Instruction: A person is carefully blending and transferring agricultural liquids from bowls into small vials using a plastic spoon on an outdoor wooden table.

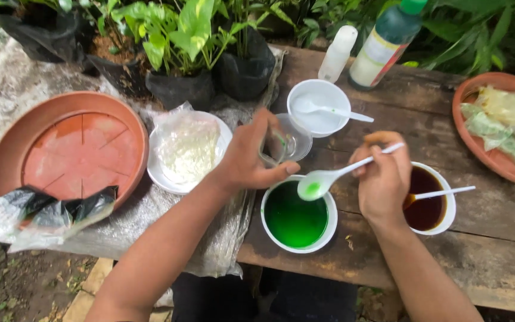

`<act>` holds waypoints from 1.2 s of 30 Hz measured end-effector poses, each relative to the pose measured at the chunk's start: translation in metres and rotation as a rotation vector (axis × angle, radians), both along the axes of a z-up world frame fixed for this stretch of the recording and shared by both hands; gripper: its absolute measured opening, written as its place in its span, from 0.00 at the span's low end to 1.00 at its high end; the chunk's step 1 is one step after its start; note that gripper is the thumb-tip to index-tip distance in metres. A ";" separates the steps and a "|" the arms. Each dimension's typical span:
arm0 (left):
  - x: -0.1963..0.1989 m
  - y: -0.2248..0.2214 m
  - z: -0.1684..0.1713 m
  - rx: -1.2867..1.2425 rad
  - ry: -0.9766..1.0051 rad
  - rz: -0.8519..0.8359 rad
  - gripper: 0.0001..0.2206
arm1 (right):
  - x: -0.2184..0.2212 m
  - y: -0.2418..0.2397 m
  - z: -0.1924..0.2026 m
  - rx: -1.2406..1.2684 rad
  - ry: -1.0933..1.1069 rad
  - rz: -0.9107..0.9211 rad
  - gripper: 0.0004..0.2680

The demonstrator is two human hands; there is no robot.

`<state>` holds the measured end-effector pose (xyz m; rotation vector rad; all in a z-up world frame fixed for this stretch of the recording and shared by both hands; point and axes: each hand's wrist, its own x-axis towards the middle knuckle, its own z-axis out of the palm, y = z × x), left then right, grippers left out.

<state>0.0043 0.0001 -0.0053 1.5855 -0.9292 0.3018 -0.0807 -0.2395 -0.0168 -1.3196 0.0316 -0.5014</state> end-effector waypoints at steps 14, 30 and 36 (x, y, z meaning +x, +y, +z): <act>-0.002 0.000 -0.001 0.024 0.002 0.023 0.28 | -0.002 0.014 0.008 -0.466 0.326 0.166 0.07; -0.004 -0.001 -0.001 0.047 0.033 0.021 0.28 | -0.002 0.016 0.016 -0.503 0.340 0.231 0.08; -0.004 0.001 0.003 0.066 0.032 -0.003 0.27 | -0.003 0.015 0.017 -0.495 0.332 0.247 0.09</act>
